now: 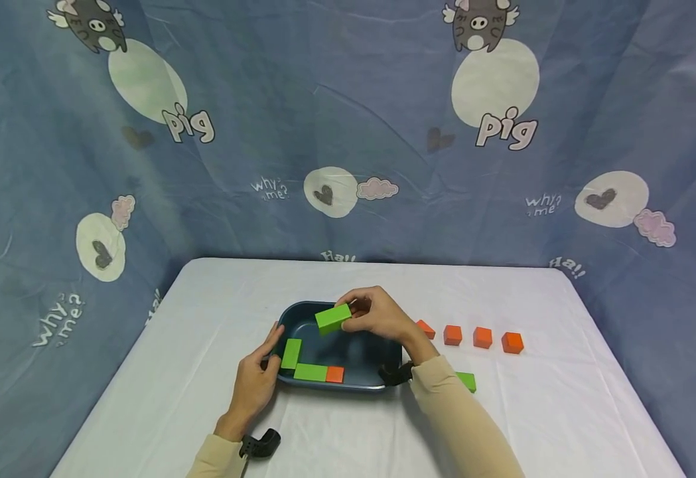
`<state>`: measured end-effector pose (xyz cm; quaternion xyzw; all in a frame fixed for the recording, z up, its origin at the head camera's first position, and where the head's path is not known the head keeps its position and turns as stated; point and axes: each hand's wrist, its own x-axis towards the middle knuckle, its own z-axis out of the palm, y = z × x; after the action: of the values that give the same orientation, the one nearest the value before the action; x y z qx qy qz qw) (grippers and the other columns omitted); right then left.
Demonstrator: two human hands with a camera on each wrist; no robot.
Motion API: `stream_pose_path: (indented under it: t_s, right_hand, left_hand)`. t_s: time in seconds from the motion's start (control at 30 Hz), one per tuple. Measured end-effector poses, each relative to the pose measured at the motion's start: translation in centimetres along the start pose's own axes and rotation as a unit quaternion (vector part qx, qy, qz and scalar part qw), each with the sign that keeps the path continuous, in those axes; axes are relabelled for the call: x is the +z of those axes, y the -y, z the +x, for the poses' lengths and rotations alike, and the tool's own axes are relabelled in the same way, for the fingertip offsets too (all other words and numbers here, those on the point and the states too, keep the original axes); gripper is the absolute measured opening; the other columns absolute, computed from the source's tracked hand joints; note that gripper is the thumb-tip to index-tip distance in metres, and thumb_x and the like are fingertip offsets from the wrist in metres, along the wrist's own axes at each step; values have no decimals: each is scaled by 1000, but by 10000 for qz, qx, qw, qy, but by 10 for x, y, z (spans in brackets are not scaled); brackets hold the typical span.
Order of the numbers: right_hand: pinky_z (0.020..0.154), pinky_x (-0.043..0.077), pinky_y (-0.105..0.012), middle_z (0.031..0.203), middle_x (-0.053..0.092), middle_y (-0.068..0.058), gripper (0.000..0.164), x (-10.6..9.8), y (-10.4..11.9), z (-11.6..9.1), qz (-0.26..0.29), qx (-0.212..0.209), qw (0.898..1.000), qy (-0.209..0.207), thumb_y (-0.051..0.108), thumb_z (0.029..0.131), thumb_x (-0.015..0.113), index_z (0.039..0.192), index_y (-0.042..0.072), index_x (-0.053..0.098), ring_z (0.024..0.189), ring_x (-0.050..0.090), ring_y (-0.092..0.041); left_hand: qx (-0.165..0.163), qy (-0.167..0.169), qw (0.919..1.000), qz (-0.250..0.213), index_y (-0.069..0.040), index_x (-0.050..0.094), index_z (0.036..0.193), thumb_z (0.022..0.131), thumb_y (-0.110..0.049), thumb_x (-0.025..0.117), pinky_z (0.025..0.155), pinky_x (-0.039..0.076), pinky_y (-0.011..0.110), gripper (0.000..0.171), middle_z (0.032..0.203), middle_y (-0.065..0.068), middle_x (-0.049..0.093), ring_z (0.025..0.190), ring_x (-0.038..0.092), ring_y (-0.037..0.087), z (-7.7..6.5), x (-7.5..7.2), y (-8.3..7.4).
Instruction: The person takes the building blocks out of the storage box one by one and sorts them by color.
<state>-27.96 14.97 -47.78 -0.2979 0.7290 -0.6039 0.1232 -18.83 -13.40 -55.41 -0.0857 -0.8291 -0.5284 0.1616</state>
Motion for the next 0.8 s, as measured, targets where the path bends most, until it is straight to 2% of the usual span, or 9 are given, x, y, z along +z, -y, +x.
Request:
stream_pose_path:
  t_s: [0.3, 0.5, 0.8]
  right_hand:
    - [78, 58, -35, 107, 70, -15, 31, -27, 9, -30, -82, 177, 9985, -503, -2, 83, 77, 114, 2, 73, 91, 70, -31]
    - [79, 58, -34, 106, 70, -16, 29, -48, 13, -58, -170, 180, 9963, -827, -2, 85, 76, 113, 2, 73, 87, 70, -31]
    - [85, 56, -34, 106, 71, -14, 30, -78, 21, -104, -282, 386, 9896, -1356, -2, 86, 75, 115, 2, 72, 93, 70, -30]
  left_hand:
    - [-64, 32, 10000, 9, -9, 56, 146, 91, 7, 53, 108, 28, 11, 58, 154, 8, 47, 140, 44, 19, 1, -1, 0]
    - [-159, 46, 9998, 98, -9, 56, 147, 92, 6, 52, 108, 27, 9, 57, 154, 8, 46, 141, 42, 17, 1, -2, -2]
    - [-158, 6, 9999, 50, -8, 57, 146, 92, 7, 51, 107, 27, 8, 56, 154, 6, 46, 140, 44, 19, 1, 3, -3]
